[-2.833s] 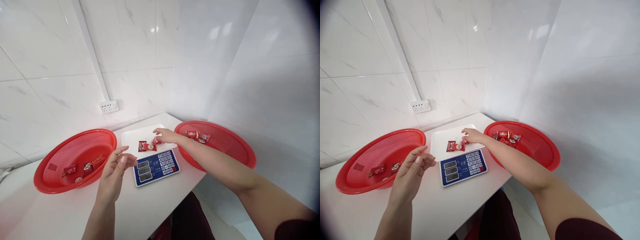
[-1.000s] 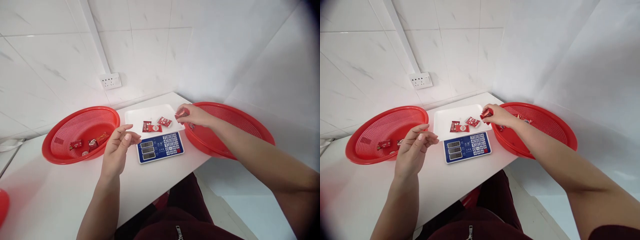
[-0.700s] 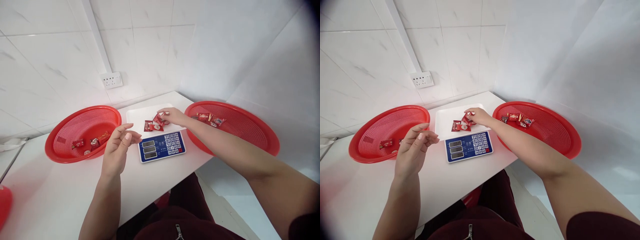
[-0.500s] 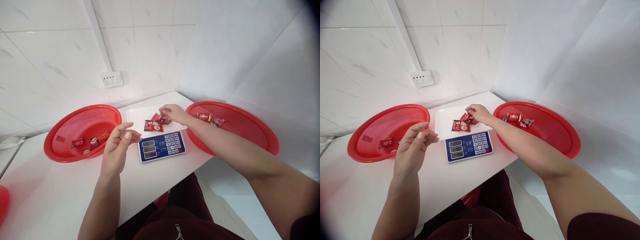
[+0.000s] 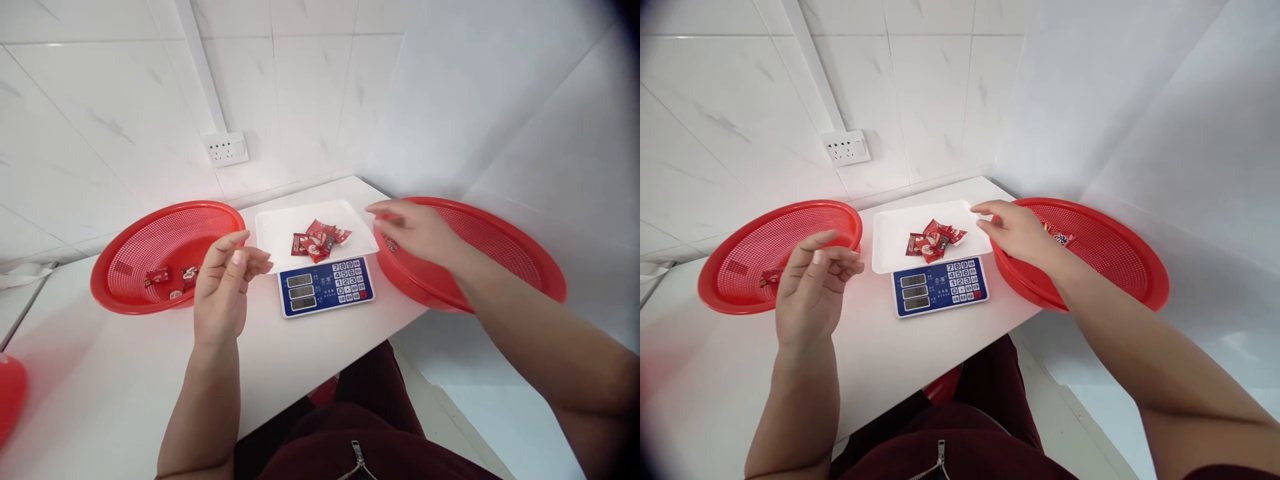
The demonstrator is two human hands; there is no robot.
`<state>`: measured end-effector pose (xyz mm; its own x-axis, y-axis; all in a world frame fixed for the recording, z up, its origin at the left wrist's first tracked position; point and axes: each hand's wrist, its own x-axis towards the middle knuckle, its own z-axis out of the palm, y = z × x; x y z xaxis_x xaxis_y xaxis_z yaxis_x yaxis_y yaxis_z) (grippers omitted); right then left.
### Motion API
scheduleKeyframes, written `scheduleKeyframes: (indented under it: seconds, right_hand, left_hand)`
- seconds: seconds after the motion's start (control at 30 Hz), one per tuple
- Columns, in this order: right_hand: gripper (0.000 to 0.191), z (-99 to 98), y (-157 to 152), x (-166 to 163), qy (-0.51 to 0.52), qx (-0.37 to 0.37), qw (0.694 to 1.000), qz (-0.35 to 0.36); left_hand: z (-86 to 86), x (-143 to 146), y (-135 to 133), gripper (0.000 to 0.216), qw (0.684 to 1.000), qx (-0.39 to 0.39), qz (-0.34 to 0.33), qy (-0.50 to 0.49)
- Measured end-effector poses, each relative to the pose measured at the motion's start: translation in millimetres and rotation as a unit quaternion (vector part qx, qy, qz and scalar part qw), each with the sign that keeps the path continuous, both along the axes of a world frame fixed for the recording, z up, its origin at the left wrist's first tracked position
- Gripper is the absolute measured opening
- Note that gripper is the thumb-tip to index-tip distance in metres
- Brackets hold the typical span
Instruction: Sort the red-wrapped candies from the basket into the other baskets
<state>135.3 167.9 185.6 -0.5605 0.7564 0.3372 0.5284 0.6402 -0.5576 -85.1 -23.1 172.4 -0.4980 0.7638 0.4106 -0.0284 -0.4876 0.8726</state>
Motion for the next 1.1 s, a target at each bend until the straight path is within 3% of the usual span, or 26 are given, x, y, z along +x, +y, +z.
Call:
scheduleKeyframes:
  seconds: [0.13,0.2,0.3,0.37,0.47,0.57,0.67,0.77,0.83,0.97,1.03,1.1]
  right_hand:
    - [0.022,-6.5,-31.1,56.0,0.059,0.030,0.993,-0.100]
    - [0.015,-21.9,-47.1,74.5,0.152,0.028,0.978,-0.141]
    - [0.013,-56.5,-70.1,82.6,0.319,-0.005,0.931,-0.178]
    - [0.012,-82.2,-83.7,75.2,0.315,-0.045,0.938,-0.137]
    - [0.010,-115.4,-98.3,52.4,0.164,-0.085,0.982,0.023]
    - [0.015,-137.2,-104.2,29.0,0.065,-0.094,0.982,0.149]
    - [0.018,-151.5,-103.4,15.2,0.021,-0.115,0.973,0.198]
    - [0.019,-162.8,-100.5,11.2,0.014,-0.130,0.972,0.196]
    - [0.019,-168.4,-99.4,11.2,0.026,-0.135,0.972,0.190]
    - [0.018,-172.6,-99.6,12.9,0.036,-0.129,0.972,0.194]
    - [0.018,-172.5,-99.8,13.9,0.036,-0.119,0.973,0.197]
    - [0.018,-172.4,-99.7,14.8,0.036,-0.110,0.973,0.199]
  left_hand:
    - [3.3,-2.9,-3.0,0.016,0.997,0.027,0.069,-0.026]
    - [3.8,-3.5,-3.3,0.014,0.994,0.035,0.094,-0.036]
    - [2.8,-2.7,-1.9,0.013,0.992,0.041,0.108,-0.041]
    - [1.4,-1.3,-0.1,0.012,0.993,0.034,0.108,-0.035]
    - [-0.1,0.7,2.2,0.012,0.995,0.017,0.100,-0.021]
    - [1.3,1.7,1.6,0.013,0.996,0.019,0.086,-0.010]
    - [3.7,0.1,-2.7,0.012,0.996,0.018,0.092,0.009]
    - [1.4,-10.0,-9.9,0.017,0.987,-0.037,0.131,0.083]
    - [-4.9,-25.1,-15.8,0.025,0.955,-0.130,0.190,0.187]
    - [-25.4,-74.2,-27.7,0.043,0.811,-0.313,0.299,0.394]
    - [-34.3,-101.9,-31.8,0.039,0.783,-0.341,0.326,0.405]
    - [-38.4,-127.1,-33.9,0.036,0.791,-0.349,0.339,0.370]
